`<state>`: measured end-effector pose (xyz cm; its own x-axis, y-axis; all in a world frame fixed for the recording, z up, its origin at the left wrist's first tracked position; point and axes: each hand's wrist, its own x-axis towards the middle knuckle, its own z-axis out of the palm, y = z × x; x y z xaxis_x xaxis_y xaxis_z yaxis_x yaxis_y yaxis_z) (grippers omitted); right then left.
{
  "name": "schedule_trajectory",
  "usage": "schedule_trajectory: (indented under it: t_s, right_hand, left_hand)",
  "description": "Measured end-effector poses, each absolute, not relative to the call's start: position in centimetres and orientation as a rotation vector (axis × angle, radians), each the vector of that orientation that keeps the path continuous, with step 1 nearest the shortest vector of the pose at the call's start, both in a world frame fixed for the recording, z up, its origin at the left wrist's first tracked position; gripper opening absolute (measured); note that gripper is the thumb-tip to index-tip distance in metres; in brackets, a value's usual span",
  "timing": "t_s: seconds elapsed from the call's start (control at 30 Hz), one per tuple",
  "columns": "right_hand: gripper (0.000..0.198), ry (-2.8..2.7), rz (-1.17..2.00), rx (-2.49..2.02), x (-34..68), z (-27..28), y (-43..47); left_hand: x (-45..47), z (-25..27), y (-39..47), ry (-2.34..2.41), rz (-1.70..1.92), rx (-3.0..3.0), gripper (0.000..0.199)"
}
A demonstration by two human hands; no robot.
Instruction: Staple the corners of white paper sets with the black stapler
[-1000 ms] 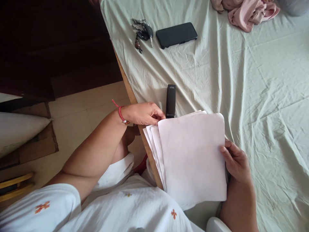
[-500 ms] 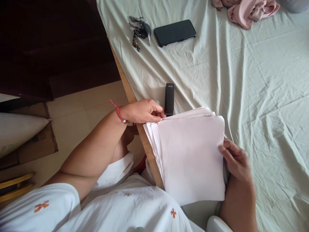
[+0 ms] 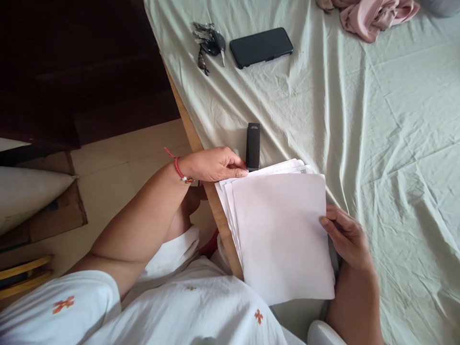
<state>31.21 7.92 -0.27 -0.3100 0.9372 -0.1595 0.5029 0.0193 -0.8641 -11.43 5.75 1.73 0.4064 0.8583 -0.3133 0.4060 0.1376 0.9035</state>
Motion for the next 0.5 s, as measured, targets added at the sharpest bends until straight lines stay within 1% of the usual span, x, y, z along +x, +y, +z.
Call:
schedule_trajectory:
  t_s: [0.1,0.27,0.43,0.5]
  right_hand:
    - [0.017,-2.004,1.221,-1.354,31.6,-0.38,8.03]
    - [0.019,-2.0,1.23,-1.317,31.85,-0.59,7.96]
    - [0.028,-1.801,1.32,-1.464,31.37,-0.71,7.65]
    - [0.041,-1.663,1.401,-1.509,31.32,-0.44,7.57]
  left_hand:
    - [-11.26,1.83,5.79,1.194,0.459,1.464,0.028]
    - [-10.75,1.91,5.86,1.236,0.411,1.5,0.027]
    - [-10.68,2.01,5.58,1.109,0.482,1.559,0.033]
    - [-10.86,2.43,5.34,1.054,0.527,1.517,0.033]
